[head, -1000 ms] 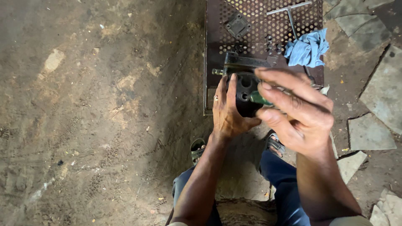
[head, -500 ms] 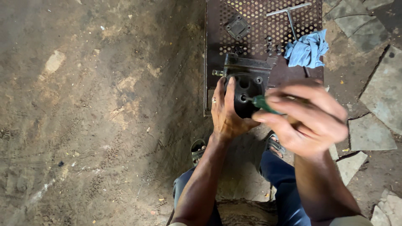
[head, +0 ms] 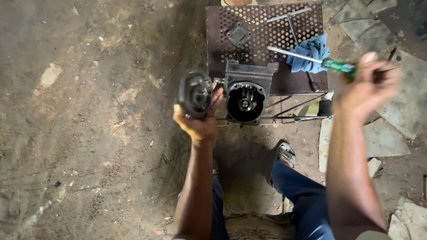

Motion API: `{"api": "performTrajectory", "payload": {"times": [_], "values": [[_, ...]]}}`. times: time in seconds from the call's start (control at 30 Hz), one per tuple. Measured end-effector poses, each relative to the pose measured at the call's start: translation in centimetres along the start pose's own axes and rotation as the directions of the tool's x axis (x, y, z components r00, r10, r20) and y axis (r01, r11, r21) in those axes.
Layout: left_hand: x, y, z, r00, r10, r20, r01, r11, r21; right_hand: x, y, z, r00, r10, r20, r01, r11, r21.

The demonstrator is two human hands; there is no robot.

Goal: The person uses a screwdriver to remove a bolt from a metal engine casing, then wipes the casing with a blue cloth. They proceed to remove a circular metal component and a ring from the casing, cleaning the parts with the cloth and placing them on a perforated metal table.

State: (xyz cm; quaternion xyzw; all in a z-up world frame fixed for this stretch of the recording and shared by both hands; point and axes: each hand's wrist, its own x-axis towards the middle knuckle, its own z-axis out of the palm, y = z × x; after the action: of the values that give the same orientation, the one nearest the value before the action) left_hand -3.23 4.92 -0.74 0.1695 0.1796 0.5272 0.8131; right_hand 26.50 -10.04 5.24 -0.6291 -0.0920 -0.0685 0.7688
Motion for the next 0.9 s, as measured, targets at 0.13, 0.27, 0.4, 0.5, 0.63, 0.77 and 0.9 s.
{"api": "performTrajectory", "payload": {"times": [0.13, 0.27, 0.4, 0.5, 0.63, 0.77, 0.9], "values": [[0.0, 0.9, -1.2, 0.994, -0.111, -0.011, 0.108, 0.982, -0.152, -0.6, 6.6, -2.6, 0.909, 0.409, 0.078, -0.417, 0.894, 0.164], [0.1, 1.0, -0.6, 0.987, -0.101, 0.127, 0.123, 0.977, -0.176, -1.5, 10.6, -3.1, 0.88, 0.462, 0.11, -0.474, 0.867, 0.155], [-0.9, 0.4, -0.1, 0.978, -0.162, 0.13, 0.183, 0.968, -0.174, -2.5, 11.7, -3.7, 0.876, 0.449, 0.177, -0.471, 0.875, 0.113], [-0.8, 0.3, 0.2, 0.968, -0.199, 0.152, 0.223, 0.961, -0.163, -3.1, 12.0, -3.3, 0.863, 0.43, 0.265, -0.454, 0.89, 0.036], [-0.8, 0.0, 0.0, 0.948, -0.243, 0.205, 0.285, 0.935, -0.213, -3.9, 13.3, -2.7, 0.869, 0.415, 0.27, -0.425, 0.905, -0.024], [-0.9, 0.0, -0.1, 0.953, -0.238, 0.189, 0.277, 0.935, -0.223, -4.5, 14.7, -2.0, 0.866, 0.393, 0.31, -0.414, 0.91, 0.003], [-0.7, -0.1, -0.3, 0.951, -0.23, 0.205, 0.281, 0.92, -0.272, -5.4, 14.9, -0.9, 0.9, 0.227, 0.373, -0.241, 0.971, -0.011]]}}
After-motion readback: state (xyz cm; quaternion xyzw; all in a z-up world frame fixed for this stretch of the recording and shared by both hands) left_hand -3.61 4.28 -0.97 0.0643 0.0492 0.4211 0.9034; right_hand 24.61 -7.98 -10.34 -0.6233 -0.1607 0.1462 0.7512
